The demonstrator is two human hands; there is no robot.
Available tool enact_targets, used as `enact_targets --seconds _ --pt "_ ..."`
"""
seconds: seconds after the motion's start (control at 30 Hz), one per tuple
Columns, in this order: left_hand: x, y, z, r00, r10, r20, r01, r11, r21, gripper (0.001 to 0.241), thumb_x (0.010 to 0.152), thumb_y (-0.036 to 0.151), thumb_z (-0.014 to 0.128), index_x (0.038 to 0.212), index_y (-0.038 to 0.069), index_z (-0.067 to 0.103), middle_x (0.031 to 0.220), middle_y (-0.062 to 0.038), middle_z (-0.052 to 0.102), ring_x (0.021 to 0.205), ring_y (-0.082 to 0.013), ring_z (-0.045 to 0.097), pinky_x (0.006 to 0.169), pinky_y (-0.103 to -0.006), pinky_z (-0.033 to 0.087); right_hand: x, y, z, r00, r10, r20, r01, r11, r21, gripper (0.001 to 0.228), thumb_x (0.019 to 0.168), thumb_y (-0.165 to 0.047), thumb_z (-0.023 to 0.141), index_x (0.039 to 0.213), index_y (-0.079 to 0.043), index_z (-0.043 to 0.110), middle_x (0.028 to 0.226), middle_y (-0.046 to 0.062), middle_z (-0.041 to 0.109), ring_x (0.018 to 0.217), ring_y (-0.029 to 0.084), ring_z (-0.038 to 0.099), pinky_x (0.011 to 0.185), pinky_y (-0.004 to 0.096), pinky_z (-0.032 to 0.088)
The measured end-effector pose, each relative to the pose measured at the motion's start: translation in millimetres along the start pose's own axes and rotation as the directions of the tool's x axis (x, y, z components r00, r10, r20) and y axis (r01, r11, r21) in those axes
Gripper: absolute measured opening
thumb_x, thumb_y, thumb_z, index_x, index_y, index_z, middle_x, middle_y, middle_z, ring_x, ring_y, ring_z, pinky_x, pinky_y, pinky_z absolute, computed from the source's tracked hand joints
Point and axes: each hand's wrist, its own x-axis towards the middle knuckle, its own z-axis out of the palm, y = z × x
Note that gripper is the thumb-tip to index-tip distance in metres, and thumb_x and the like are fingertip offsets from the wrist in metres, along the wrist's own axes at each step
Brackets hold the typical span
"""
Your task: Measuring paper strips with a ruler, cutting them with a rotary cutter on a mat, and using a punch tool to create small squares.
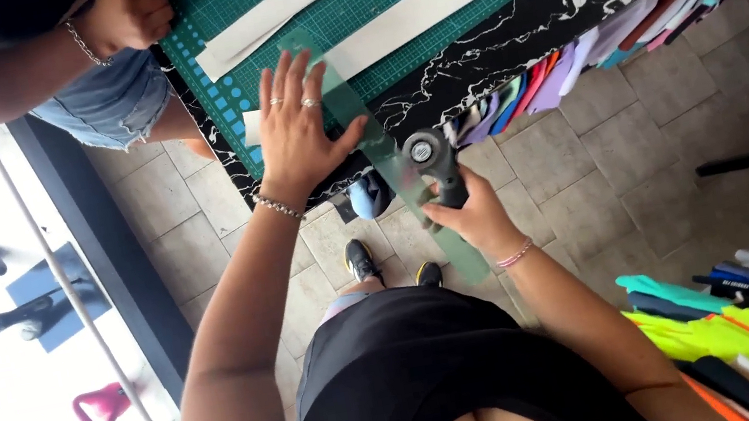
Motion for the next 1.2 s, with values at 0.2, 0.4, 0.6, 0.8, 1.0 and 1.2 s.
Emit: enact_targets --seconds 0.2,0.4,0.6,0.8,1.0,1.2 --pt "3 -2 26 0.998 -0.017 -0.059 0.014 0.999 -0.05 0.084 0.082 0.066 0.071 0.135 0.003 0.053 0.141 -0.015 0.051 0.138 -0.0356 0.044 0.117 -0.0532 0.028 -3 0 -3 0.989 -0.1 -0.109 0.065 0.956 -0.288 0.039 0.079 -0.022 0.084 0.106 -0.003 0.064 0.09 0.014 0.07 0.079 0.021 0.07 0.069 0.039 0.057" --pt "5 0 15 0.991 -0.018 0.13 0.021 1.0 -0.016 0.089 0.094 0.071 0.044 0.148 0.001 0.042 0.155 -0.016 0.04 0.147 -0.0332 0.03 0.122 -0.0553 0.016 7 -2 -13 0.934 -0.356 -0.031 0.266 0.751 -0.604 0.034 0.091 -0.037 0.07 0.099 -0.007 0.055 0.08 0.004 0.062 0.066 0.017 0.057 0.056 0.029 0.046" --pt "6 0 15 0.99 -0.005 0.14 0.006 1.0 -0.006 0.091 0.095 0.073 0.045 0.147 -0.001 0.045 0.154 -0.017 0.042 0.147 -0.0334 0.031 0.121 -0.0554 0.013 43 -51 -13 0.935 -0.355 -0.017 0.243 0.675 -0.697 0.039 0.101 -0.041 0.058 0.102 -0.004 0.046 0.07 0.006 0.056 0.049 0.017 0.052 0.038 0.03 0.04" --pt "5 1 14 0.993 -0.002 0.115 0.003 1.0 -0.004 0.091 0.095 0.075 0.044 0.148 0.001 0.043 0.154 -0.016 0.043 0.146 -0.0332 0.033 0.121 -0.0556 0.015 84 -70 9 0.934 -0.356 0.046 0.261 0.586 -0.767 0.035 0.106 -0.039 0.048 0.104 -0.003 0.048 0.074 0.011 0.062 0.05 0.027 0.059 0.035 0.037 0.041" --pt "5 0 15 0.993 0.0 0.12 0.002 1.0 -0.017 0.092 0.095 0.074 0.046 0.149 0.0 0.042 0.154 -0.016 0.043 0.146 -0.0344 0.032 0.121 -0.0562 0.015 101 -66 20 0.935 -0.353 0.043 0.236 0.523 -0.819 0.033 0.107 -0.038 0.044 0.104 -0.006 0.045 0.075 0.014 0.063 0.057 0.039 0.06 0.04 0.047 0.041" --pt "5 0 15 0.992 -0.009 0.125 0.012 1.0 -0.026 0.092 0.094 0.074 0.048 0.148 -0.001 0.044 0.154 -0.016 0.042 0.146 -0.0338 0.032 0.12 -0.0563 0.014 103 -69 24 0.95 -0.308 0.043 0.2 0.498 -0.844 0.034 0.107 -0.039 0.044 0.104 -0.005 0.046 0.08 0.017 0.066 0.063 0.043 0.063 0.043 0.052 0.043"
